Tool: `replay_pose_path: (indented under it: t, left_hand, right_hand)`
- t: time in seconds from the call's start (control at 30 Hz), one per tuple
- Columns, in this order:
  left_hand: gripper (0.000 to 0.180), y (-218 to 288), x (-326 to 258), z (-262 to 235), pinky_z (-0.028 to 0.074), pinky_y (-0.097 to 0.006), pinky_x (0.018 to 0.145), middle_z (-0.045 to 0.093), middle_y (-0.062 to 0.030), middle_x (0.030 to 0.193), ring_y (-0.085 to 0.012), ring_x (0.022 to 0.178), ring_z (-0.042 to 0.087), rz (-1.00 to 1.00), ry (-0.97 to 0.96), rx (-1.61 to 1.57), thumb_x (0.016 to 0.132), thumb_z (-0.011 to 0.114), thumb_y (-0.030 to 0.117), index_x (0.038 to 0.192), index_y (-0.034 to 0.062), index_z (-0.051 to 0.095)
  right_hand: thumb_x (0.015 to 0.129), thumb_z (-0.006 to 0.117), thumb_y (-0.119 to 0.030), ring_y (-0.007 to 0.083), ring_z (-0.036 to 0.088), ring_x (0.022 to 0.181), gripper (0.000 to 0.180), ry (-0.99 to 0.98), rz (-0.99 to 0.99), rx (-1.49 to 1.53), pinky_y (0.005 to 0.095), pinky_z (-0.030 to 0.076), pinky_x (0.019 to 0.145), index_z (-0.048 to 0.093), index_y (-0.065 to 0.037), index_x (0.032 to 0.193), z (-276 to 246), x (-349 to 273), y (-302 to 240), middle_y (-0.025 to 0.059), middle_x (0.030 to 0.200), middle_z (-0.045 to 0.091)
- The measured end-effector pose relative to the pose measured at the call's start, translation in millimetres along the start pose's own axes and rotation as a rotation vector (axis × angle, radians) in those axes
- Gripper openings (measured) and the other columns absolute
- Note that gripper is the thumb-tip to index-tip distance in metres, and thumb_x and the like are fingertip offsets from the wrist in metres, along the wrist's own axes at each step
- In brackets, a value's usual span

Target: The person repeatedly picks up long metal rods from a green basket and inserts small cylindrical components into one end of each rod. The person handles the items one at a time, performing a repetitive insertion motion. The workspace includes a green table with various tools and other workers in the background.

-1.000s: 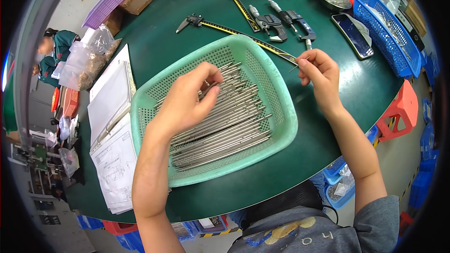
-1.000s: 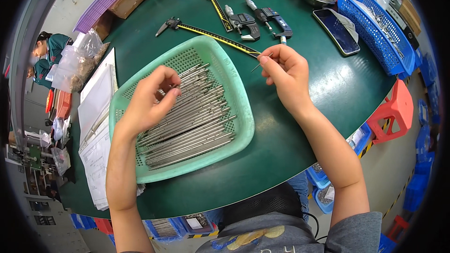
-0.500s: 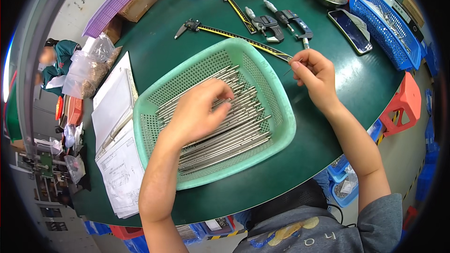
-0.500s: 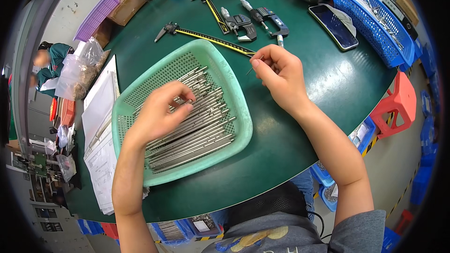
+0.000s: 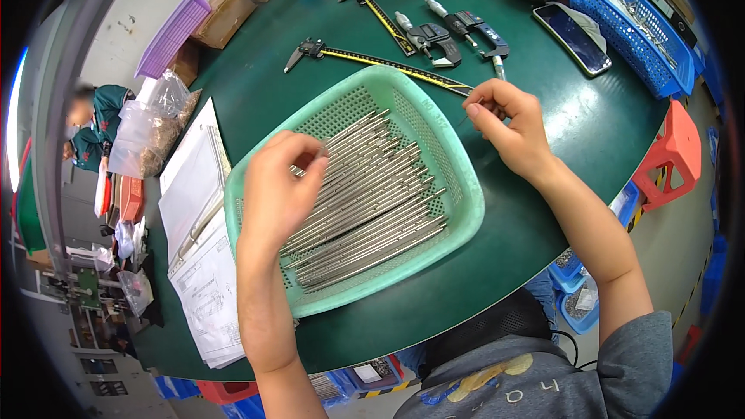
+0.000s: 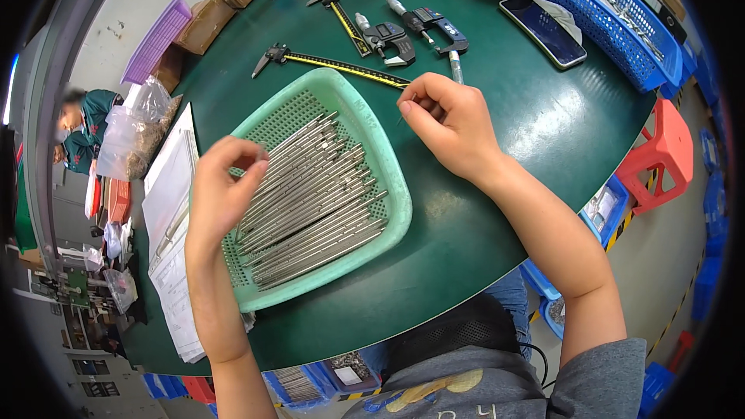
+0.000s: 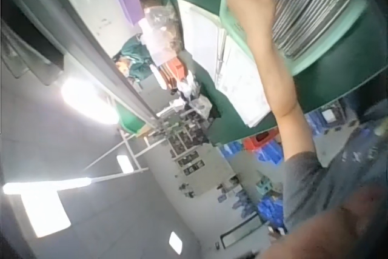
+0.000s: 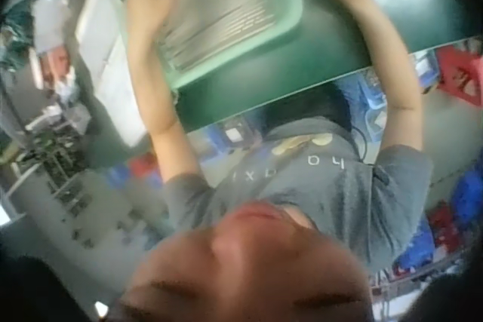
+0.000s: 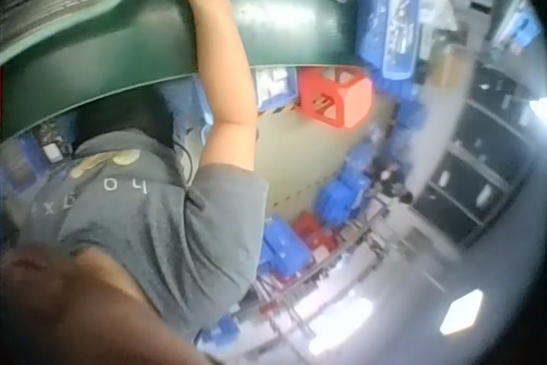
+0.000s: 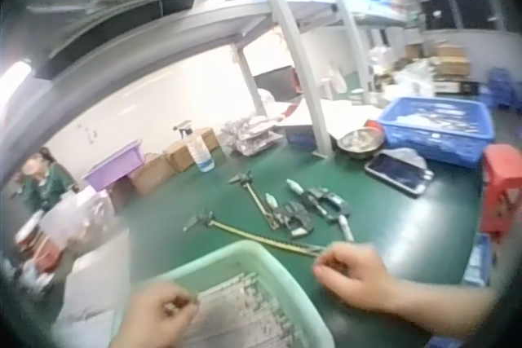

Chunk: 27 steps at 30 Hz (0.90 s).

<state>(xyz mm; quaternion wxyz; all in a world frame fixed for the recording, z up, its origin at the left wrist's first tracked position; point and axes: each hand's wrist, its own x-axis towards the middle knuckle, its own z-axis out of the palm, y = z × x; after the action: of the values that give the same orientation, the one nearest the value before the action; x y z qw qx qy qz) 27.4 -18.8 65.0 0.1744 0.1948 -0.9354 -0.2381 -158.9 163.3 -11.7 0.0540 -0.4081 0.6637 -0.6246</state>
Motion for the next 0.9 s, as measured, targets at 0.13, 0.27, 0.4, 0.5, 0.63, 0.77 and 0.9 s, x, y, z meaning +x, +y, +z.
replay_pose_path:
  t: [0.13,0.27,0.4,0.5,0.63,0.77,0.9]
  left_hand:
    - [0.009,2.3,2.4,-22.2,0.047,-0.024,0.063,0.057,-0.0068,0.079,-0.0140,0.069,0.057,-0.042,0.491,-0.430,0.077,0.057,0.005,0.083,-0.0005,0.059]
    - [0.016,7.5,10.4,-35.3,0.050,-0.029,0.070,0.056,-0.0092,0.082,-0.0151,0.077,0.056,-0.114,0.547,-1.144,0.083,0.051,0.009,0.097,-0.0007,0.051]
    - [0.015,22.7,18.4,27.7,0.052,-0.030,0.070,0.055,-0.0104,0.084,-0.0171,0.078,0.057,-0.438,0.001,-1.482,0.084,0.050,0.011,0.093,-0.0016,0.051]
    - [0.017,31.7,13.6,55.3,0.054,-0.026,0.061,0.053,-0.0074,0.081,-0.0153,0.078,0.056,-0.567,-0.023,-1.391,0.083,0.052,0.016,0.091,0.0004,0.050]
    - [0.021,27.2,6.5,60.3,0.053,-0.025,0.060,0.052,-0.0051,0.081,-0.0140,0.077,0.056,-0.547,-0.106,-1.233,0.085,0.050,0.020,0.094,0.0012,0.048]
    - [0.022,27.5,8.7,59.1,0.051,-0.022,0.060,0.052,-0.0036,0.079,-0.0105,0.070,0.054,-0.473,-0.118,-1.127,0.085,0.050,0.022,0.093,0.0014,0.049]
    - [0.021,24.7,4.4,55.6,0.048,-0.020,0.058,0.052,-0.0013,0.077,-0.0073,0.066,0.051,-0.473,-0.077,-1.096,0.085,0.050,0.023,0.093,0.0029,0.050]
  right_hand:
    - [0.076,0.055,-0.009,0.0062,0.045,0.048,0.008,0.033,-0.041,-0.028,0.0210,0.036,0.046,0.055,-0.002,0.076,1.9,3.6,3.4,0.0014,0.060,0.054]
    - [0.076,0.055,-0.011,0.0075,0.047,0.049,0.009,0.031,-0.050,-0.061,0.0218,0.037,0.047,0.055,-0.002,0.076,2.9,6.4,0.4,0.0022,0.060,0.055]
    - [0.078,0.052,-0.010,0.0087,0.051,0.053,0.009,0.026,-0.054,-0.029,0.0216,0.039,0.049,0.055,-0.002,0.078,-1.5,5.6,1.6,0.0036,0.062,0.056]
    - [0.080,0.050,-0.010,0.0100,0.054,0.057,0.010,0.031,-0.033,0.057,0.0220,0.041,0.051,0.055,-0.001,0.080,-0.3,4.4,-1.1,0.0048,0.065,0.057]
    - [0.082,0.048,-0.010,0.0107,0.055,0.060,0.012,0.060,-0.067,0.099,0.0224,0.043,0.052,0.054,0.000,0.083,-0.6,3.9,-3.3,0.0057,0.070,0.057]
    - [0.082,0.047,-0.008,0.0099,0.055,0.060,0.012,0.103,-0.105,0.162,0.0221,0.043,0.052,0.054,0.002,0.084,-5.0,-7.5,-20.7,0.0059,0.069,0.057]
    - [0.077,0.050,-0.001,0.0139,0.054,0.055,0.008,-0.081,-0.263,-0.009,0.0241,0.043,0.050,0.054,0.001,0.084,-23.8,-49.8,-56.0,0.0077,0.067,0.056]
